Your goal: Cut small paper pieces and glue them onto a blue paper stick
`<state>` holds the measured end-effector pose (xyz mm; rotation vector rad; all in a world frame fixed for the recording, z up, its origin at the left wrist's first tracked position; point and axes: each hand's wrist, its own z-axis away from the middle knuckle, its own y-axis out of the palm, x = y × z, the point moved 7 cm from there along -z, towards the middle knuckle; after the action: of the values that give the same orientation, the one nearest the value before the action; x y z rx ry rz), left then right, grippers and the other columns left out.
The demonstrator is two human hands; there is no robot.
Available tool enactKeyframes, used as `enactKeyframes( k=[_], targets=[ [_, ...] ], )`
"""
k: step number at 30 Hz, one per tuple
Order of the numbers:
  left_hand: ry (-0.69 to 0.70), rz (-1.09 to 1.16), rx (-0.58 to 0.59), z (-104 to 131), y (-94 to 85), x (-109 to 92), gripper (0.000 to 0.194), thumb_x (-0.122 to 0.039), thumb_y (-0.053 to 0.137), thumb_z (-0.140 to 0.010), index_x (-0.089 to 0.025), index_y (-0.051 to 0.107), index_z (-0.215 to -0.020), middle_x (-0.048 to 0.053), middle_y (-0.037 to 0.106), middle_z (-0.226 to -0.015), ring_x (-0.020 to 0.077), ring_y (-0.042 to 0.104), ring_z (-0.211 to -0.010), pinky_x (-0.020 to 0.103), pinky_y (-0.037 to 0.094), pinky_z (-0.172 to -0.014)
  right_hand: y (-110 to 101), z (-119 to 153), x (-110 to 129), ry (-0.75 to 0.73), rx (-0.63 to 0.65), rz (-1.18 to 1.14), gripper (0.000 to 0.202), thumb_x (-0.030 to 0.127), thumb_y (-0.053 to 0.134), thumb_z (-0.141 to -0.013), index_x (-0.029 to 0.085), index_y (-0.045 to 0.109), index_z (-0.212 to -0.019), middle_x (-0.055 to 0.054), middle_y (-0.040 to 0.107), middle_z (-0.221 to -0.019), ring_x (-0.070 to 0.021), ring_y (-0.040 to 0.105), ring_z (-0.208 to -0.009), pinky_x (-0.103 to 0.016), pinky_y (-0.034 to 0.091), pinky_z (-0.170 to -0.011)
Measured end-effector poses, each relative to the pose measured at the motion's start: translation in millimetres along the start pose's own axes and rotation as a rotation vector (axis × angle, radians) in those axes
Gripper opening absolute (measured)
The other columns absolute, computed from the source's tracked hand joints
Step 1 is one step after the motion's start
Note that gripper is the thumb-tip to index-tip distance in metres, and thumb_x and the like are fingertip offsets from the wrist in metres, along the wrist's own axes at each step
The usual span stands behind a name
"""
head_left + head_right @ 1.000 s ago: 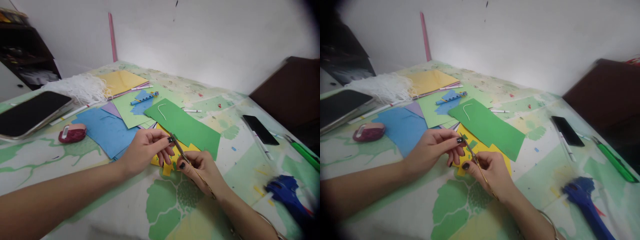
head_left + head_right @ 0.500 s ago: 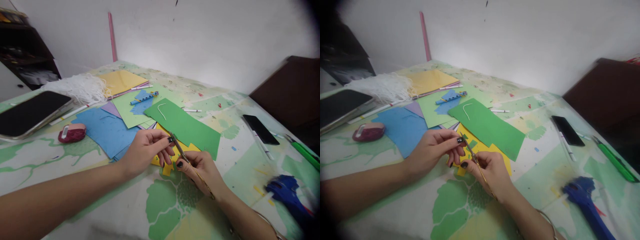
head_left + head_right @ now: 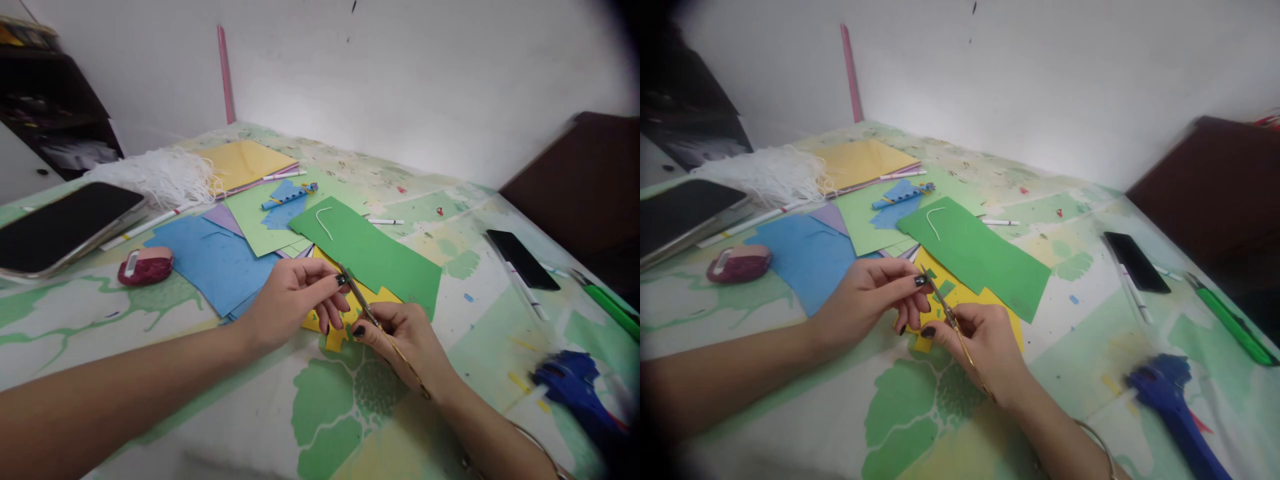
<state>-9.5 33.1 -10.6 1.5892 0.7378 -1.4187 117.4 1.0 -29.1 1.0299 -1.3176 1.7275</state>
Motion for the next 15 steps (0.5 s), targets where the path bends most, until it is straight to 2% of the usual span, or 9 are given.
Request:
enactKeyframes(
  k=[9, 15],
  targets=[
    [0.010, -0.066, -0.030, -3.4, -4.6, -2.0, 0.014, -0.023, 0.056, -0.080, -0.010, 0.061, -0.077, 0.003, 0.065, -0.063, 0.0115, 0.062, -0.051, 0.018, 0.048, -0.042, -8.7, -2.1, -3.6, 0.019, -0.022, 0.016, 0.044, 0.050, 0.067, -0.064, 0.016, 0.043, -0.050, 0.007, 0.025, -0.044, -0.0042, 0.020, -0.041, -0.020, 0.012, -0.037],
    [-0.027, -0.159, -0.038, -5.9, -7.5, 3.2, 0.014, -0.022, 0.059, -0.077, -0.011, 0.064, -0.072, 0.004, 0.066, -0.063, 0.0103, 0.060, -0.049, 0.018, 0.047, -0.042, -18.3, -1.6, -4.5, 0.047, -0.117, -0.118, 0.034, 0.047, 0.064, -0.070, 0.014, 0.057, -0.073, 0.008, 0.036, -0.041, -0.0044, 0.028, -0.033, -0.018, 0.020, -0.032]
  ],
)
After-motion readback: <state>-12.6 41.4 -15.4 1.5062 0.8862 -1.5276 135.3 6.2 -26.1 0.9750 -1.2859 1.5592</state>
